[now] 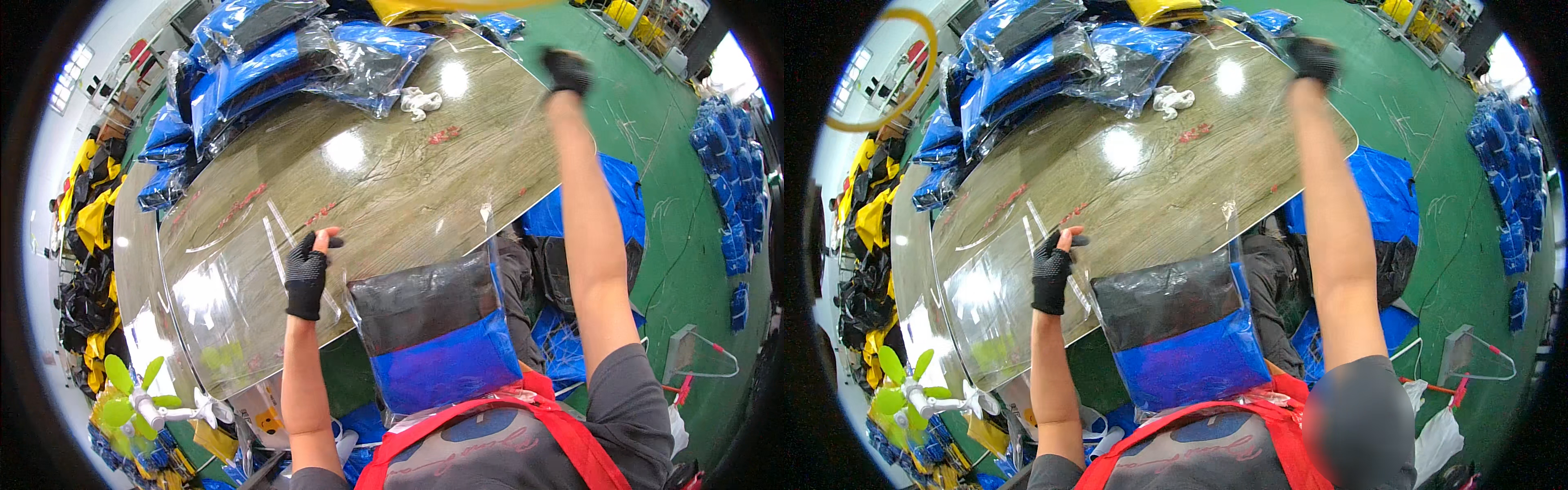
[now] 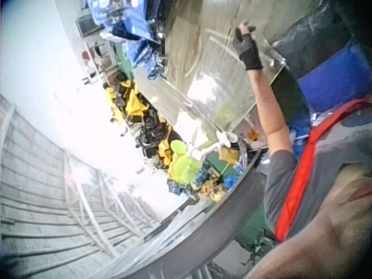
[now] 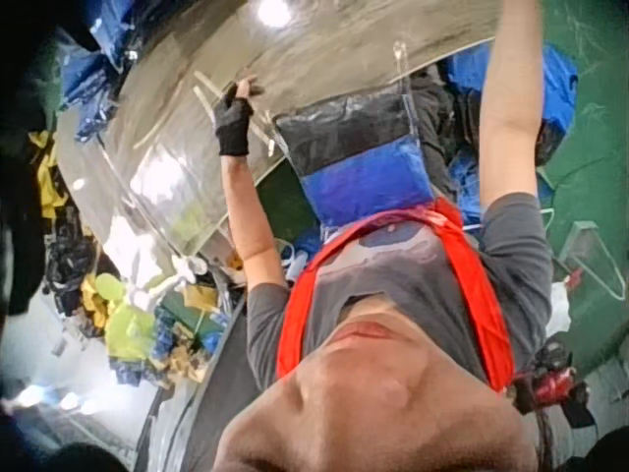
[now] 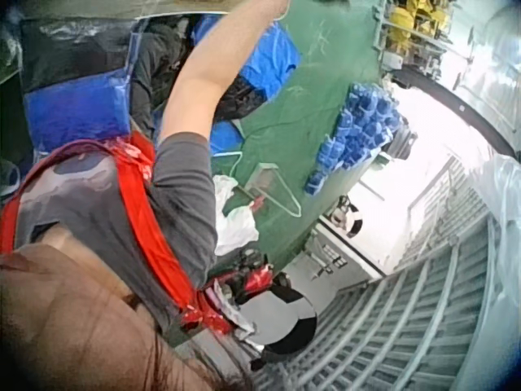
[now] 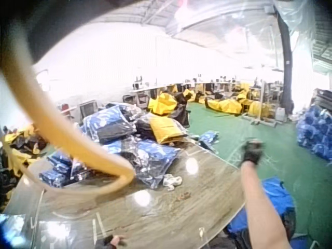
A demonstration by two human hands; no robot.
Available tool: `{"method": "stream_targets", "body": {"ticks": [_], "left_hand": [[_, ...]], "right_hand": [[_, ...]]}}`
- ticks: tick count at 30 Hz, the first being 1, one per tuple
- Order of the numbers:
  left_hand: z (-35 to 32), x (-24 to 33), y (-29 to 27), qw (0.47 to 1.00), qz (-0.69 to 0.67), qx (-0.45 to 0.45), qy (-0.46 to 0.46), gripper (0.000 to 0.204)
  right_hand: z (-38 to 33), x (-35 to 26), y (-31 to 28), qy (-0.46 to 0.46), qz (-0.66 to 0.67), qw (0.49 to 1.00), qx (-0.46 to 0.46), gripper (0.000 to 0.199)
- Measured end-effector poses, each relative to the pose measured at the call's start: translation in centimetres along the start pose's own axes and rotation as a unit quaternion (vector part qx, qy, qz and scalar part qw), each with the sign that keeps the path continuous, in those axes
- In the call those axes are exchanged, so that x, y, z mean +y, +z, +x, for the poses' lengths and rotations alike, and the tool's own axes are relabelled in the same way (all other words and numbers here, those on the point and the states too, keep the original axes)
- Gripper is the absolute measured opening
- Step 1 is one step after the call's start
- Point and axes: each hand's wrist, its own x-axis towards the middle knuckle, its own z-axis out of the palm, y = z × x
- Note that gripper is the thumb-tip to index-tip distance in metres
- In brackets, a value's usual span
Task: The person folds blue and yellow fabric items, places them into clear plastic bags, and secures the bags with white straps. The person handles the items one at a time, folds them, inserts them into bags, and ties the bags shut.
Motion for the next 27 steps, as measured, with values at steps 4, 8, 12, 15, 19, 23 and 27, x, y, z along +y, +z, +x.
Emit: {"method": "stream_targets", "body": {"ticks": [4,8,12,15,19,23,27], "left_hand": [[0.2,2.0,-1.6,0.983,-0.092,-0.066,-0.146,0.037],[-0.1,3.0,-2.4,0.945,-0.215,-0.111,-0.220,0.041],[-0.9,1.7,-2.0,0.911,-0.338,-0.113,-0.205,0.046],[-3.5,0.0,-2.0,0.909,-0.374,-0.112,-0.143,0.043],[-8.6,-1.6,-3.1,0.964,-0.120,-0.226,0.070,0.026],[-9.6,1.3,-4.1,0.924,0.218,-0.292,0.113,0.049],[-7.5,7.0,-1.5,0.954,0.242,-0.040,0.170,0.031]], "right_hand": [[-2.1,5.8,-6.9,0.030,0.196,0.953,0.227,0.011],[-16.5,-3.3,-0.6,0.315,0.110,0.825,-0.456,0.046],[-19.8,-1.7,-1.1,0.363,0.466,0.683,-0.430,0.042],[-22.0,-2.3,-3.5,0.306,0.537,0.657,-0.432,0.038],[-24.4,-2.5,-9.9,0.062,0.269,0.802,-0.529,0.022],[-24.4,-4.1,-12.9,-0.124,0.009,0.846,-0.519,0.027],[-23.9,-7.8,-12.0,-0.212,-0.036,0.923,-0.318,0.031]]}}
